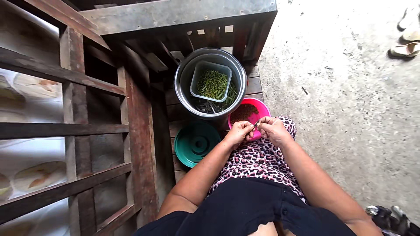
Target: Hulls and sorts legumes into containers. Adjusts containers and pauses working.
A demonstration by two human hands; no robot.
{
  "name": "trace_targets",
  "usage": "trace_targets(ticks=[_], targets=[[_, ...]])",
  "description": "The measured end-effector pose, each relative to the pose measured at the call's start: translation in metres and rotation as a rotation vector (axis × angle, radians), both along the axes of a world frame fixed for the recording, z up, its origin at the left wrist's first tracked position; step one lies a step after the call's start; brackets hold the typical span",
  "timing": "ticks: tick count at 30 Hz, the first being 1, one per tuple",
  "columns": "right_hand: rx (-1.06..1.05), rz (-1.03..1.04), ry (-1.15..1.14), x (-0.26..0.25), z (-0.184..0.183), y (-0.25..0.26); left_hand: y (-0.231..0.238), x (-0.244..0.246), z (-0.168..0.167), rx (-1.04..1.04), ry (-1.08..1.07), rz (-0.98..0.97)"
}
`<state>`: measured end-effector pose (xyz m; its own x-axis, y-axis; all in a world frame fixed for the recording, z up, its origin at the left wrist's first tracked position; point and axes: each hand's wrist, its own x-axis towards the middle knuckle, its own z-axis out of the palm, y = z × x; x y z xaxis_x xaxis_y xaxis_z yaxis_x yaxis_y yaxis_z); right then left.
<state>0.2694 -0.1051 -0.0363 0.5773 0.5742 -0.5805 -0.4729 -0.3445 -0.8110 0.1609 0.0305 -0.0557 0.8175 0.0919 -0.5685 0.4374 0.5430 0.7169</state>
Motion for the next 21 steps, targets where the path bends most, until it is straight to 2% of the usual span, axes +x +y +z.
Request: trace_targets(ticks=[5, 7, 10, 13, 16, 21], targets=[[0.006, -0.003, -0.019, -0.002, 0.003, 0.0, 0.002, -0.003, 0.002, 0.04, -0.025, -0.035], [0.002, -0.045, -0.018, -0.002, 0.005, 0.0, 0.002, -0.006, 0.003, 0.025, -0.032, 0.012], [0.024, -0.216, 0.093, -0.002, 0.01, 0.004, 0.002, -0.012, 0.004, -0.089, -0.085, 0.135], [0.043, -0.291, 0.243, -0.004, 0.012, 0.005, -0.003, -0.015, 0.001, -0.126, -0.119, 0.199], [0.02, -0.246, 0.329, -0.01, 0.012, 0.005, -0.009, -0.012, -0.003, -0.067, -0.111, 0.272], [-0.029, -0.096, 0.304, -0.015, 0.013, 0.003, -0.013, -0.007, -0.008, 0.047, -0.19, 0.31]])
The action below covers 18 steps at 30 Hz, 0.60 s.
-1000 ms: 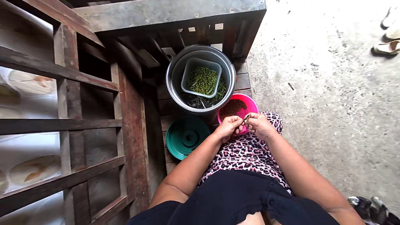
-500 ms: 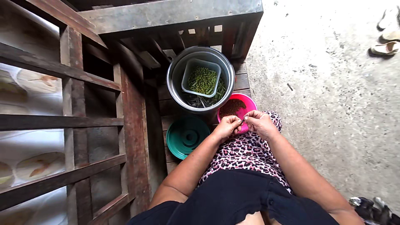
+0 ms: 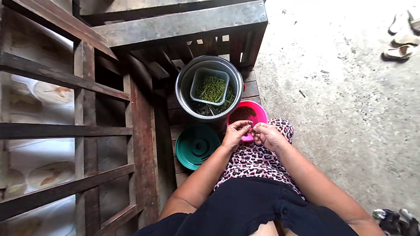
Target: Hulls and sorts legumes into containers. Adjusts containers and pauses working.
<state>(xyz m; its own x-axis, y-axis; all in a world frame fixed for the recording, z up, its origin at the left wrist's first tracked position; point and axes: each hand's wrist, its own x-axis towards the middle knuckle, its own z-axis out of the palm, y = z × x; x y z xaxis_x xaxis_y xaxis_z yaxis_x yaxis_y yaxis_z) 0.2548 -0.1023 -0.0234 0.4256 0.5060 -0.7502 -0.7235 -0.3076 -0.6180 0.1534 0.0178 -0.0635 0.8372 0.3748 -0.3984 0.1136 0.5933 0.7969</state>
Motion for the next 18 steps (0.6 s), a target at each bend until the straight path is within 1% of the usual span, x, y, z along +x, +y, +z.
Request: trace_targets(ticks=[2, 3, 5, 7, 8, 10, 12, 14, 15, 18], targets=[[-0.009, 0.072, -0.06, 0.0, 0.0, -0.001, 0.0, 0.001, -0.001, 0.036, -0.012, -0.01], [-0.029, 0.133, -0.142, 0.001, 0.001, -0.003, 0.001, 0.001, -0.001, 0.059, -0.008, -0.021], [-0.106, 0.28, -0.453, 0.002, 0.003, -0.007, 0.003, 0.001, 0.002, 0.114, 0.004, -0.043], [-0.156, 0.346, -0.794, 0.003, 0.004, -0.013, 0.006, 0.001, 0.007, 0.169, 0.018, -0.084], [-0.133, 0.347, -0.932, 0.003, 0.004, -0.015, 0.007, 0.001, 0.01, 0.191, 0.027, -0.119], [-0.013, 0.386, -1.192, 0.005, 0.001, -0.017, 0.008, 0.0, 0.012, 0.22, 0.043, -0.19], [0.076, 0.462, -1.395, 0.008, -0.003, -0.017, 0.008, 0.001, 0.013, 0.246, 0.045, -0.241], [0.102, 0.5, -1.519, 0.011, -0.008, -0.018, 0.009, 0.001, 0.015, 0.269, 0.039, -0.28], [0.107, 0.503, -1.541, 0.011, -0.011, -0.019, 0.009, 0.001, 0.015, 0.274, 0.043, -0.301], [0.12, 0.504, -1.506, 0.009, -0.011, -0.021, 0.013, -0.001, 0.018, 0.276, 0.076, -0.346]])
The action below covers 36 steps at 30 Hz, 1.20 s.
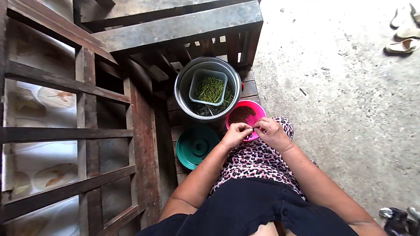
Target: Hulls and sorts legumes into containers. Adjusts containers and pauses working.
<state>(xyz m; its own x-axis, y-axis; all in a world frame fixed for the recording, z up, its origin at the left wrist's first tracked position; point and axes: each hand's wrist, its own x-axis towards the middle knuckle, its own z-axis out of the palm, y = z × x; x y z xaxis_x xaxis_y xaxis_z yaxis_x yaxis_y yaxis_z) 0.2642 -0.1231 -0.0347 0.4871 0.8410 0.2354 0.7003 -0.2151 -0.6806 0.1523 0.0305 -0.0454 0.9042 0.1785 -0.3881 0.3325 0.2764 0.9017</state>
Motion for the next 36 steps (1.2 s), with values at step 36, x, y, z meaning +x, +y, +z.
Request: trace_targets(ticks=[36], targets=[[-0.182, -0.289, 0.894, -0.003, 0.0, 0.005, -0.001, 0.002, -0.007, 0.153, 0.016, -0.042]])
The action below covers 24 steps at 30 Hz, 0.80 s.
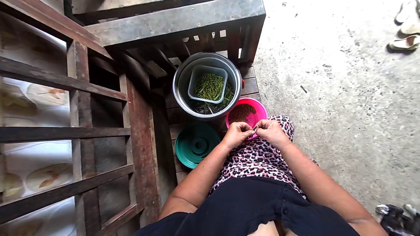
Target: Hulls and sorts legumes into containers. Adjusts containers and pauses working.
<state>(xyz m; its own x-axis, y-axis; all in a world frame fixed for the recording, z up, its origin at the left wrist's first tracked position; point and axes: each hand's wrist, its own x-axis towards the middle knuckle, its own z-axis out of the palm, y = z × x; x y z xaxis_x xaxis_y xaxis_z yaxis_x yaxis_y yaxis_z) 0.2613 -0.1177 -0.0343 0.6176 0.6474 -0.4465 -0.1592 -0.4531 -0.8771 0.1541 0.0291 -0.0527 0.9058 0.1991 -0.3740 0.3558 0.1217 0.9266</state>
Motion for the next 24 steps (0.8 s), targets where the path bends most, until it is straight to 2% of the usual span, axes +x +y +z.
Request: trace_targets(ticks=[6, 9, 11, 14, 17, 21, 24], targets=[[-0.011, 0.037, -0.082, -0.001, -0.001, 0.002, -0.005, -0.001, -0.003, 0.142, -0.044, -0.034], [-0.001, 0.052, -0.102, -0.002, -0.004, 0.003, -0.007, -0.002, -0.004, 0.147, -0.032, -0.052], [0.037, 0.055, -0.079, -0.001, -0.007, 0.001, -0.008, -0.002, -0.005, 0.013, 0.007, -0.037], [0.166, -0.029, 0.191, 0.0, -0.014, -0.004, -0.009, -0.002, -0.003, -0.329, 0.08, 0.056], [0.215, -0.095, 0.345, 0.0, -0.012, -0.004, -0.005, -0.001, -0.002, -0.487, 0.106, 0.065], [0.23, -0.101, 0.254, 0.002, -0.008, -0.003, 0.002, 0.001, 0.0, -0.58, 0.112, 0.062], [0.247, -0.079, 0.174, 0.004, -0.006, -0.004, 0.004, 0.0, 0.005, -0.559, 0.133, 0.075]])
